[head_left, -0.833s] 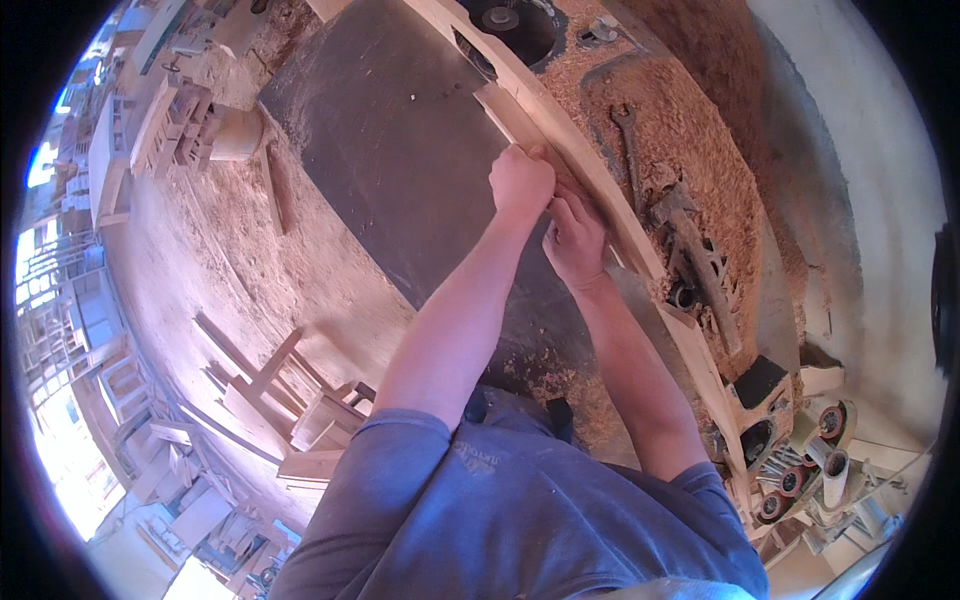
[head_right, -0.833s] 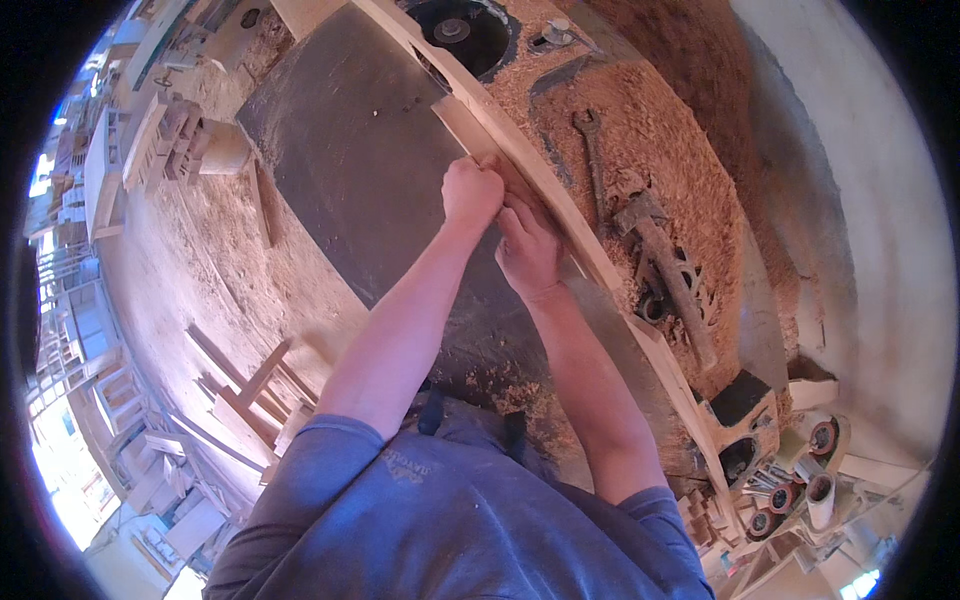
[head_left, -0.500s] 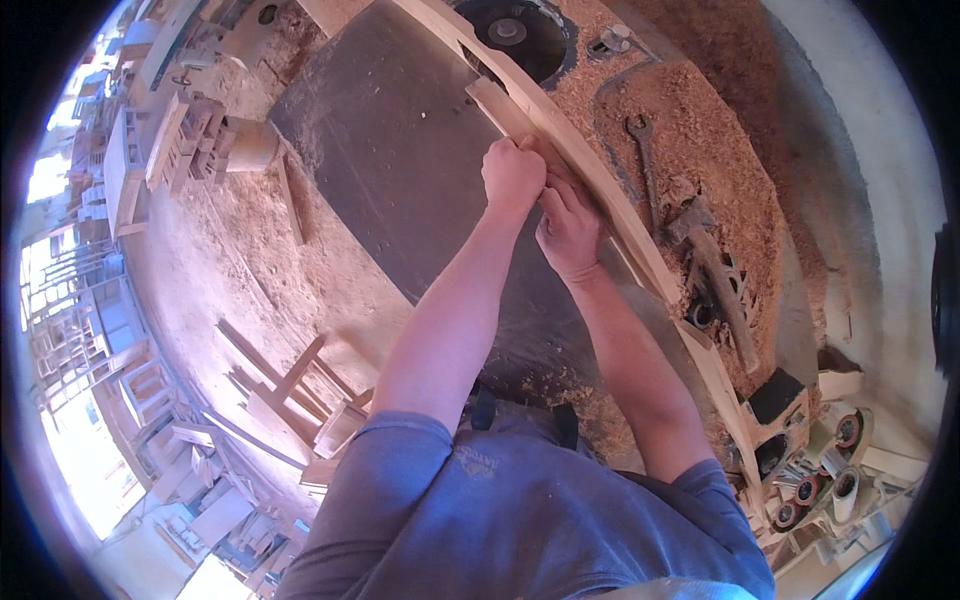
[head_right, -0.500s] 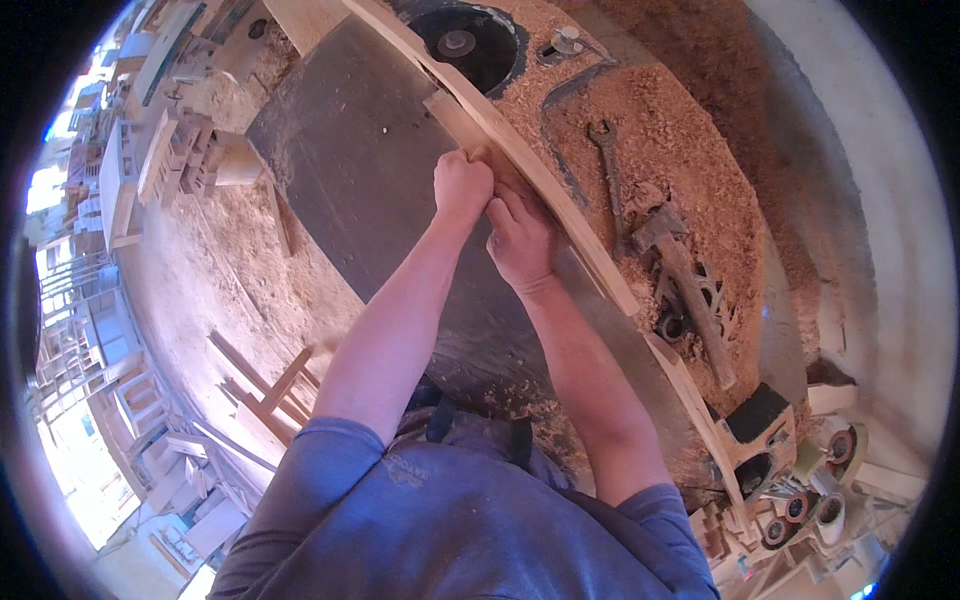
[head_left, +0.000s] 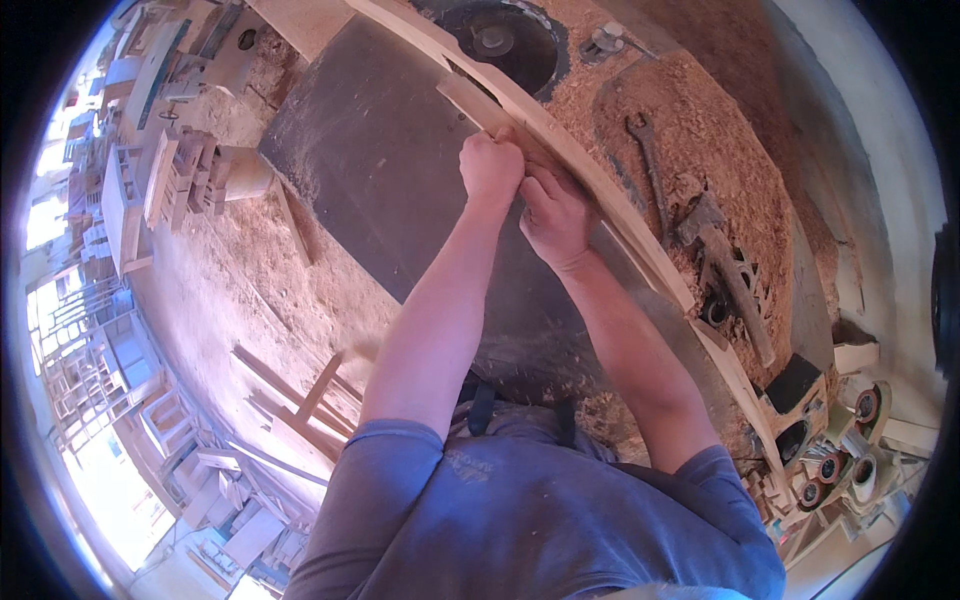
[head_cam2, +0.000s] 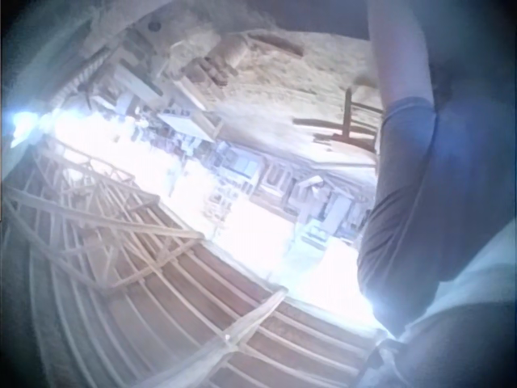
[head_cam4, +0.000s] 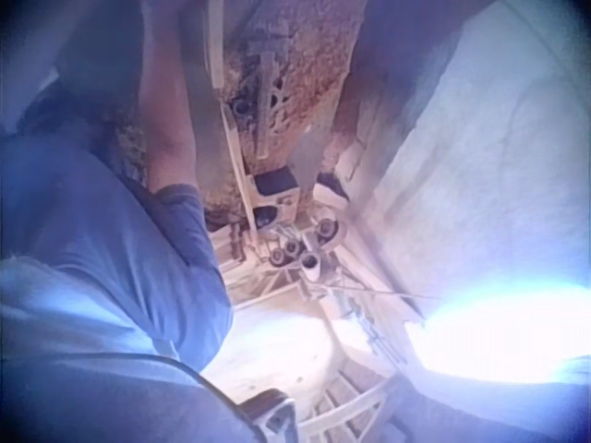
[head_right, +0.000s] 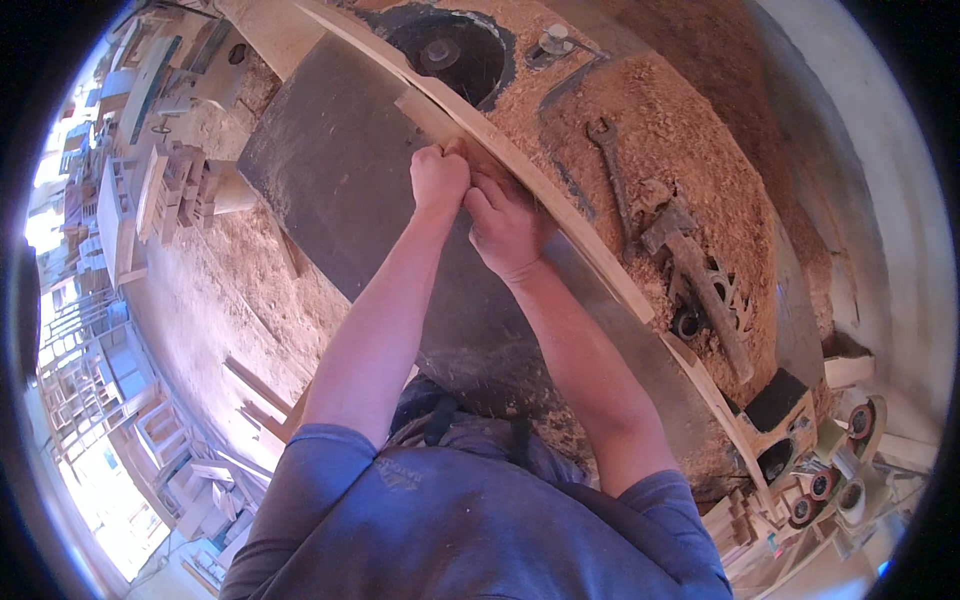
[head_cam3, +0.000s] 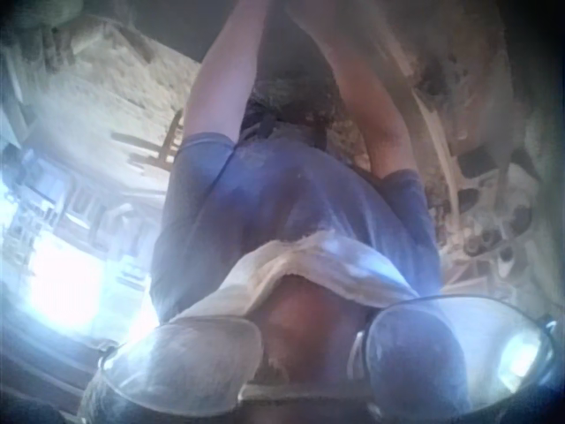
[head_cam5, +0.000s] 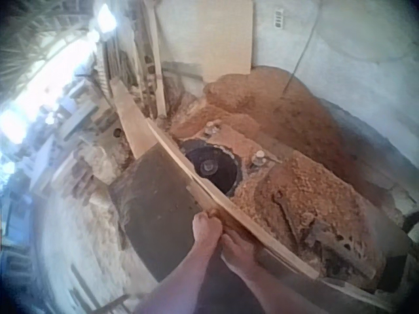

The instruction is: The person picks up wooden slats from a stack and sands their edges and surfaces using a stationary belt sander.

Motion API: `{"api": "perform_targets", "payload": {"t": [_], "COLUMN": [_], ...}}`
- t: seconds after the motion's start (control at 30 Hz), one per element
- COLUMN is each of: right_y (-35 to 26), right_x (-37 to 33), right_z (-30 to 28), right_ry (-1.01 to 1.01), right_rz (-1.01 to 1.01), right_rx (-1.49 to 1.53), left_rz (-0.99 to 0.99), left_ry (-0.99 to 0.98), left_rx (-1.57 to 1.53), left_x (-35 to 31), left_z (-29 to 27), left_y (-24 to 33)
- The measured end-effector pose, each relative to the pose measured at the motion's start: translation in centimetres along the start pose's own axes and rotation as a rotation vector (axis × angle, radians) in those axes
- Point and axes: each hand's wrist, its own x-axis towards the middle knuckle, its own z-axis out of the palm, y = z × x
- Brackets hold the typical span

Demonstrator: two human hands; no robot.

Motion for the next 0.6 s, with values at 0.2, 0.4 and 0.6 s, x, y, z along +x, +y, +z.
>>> {"api": "perform_targets", "payload": {"t": [0.2, 0.4, 0.6], "right_y": [-0.1, -0.5, -0.7], "right_x": [1.4, 3.5, 5.8], "right_z": [1.9, 4.2, 5.5], "right_ry": [-0.055, 0.012, -0.02], "right_rz": [0.036, 0.003, 0.009], "right_rx": [-0.07, -0.07, -0.072], "left_rz": [0.08, 0.116, 0.028], "left_ry": [0.077, 0.097, 0.014], "left_rx": [-0.085, -0.074, -0.078], "left_x": [2.6, 5.4, 7.4], "left_z": [-0.4, -1.5, -3.4], "left_y": [-0.4, -1.0, 0.2]}}
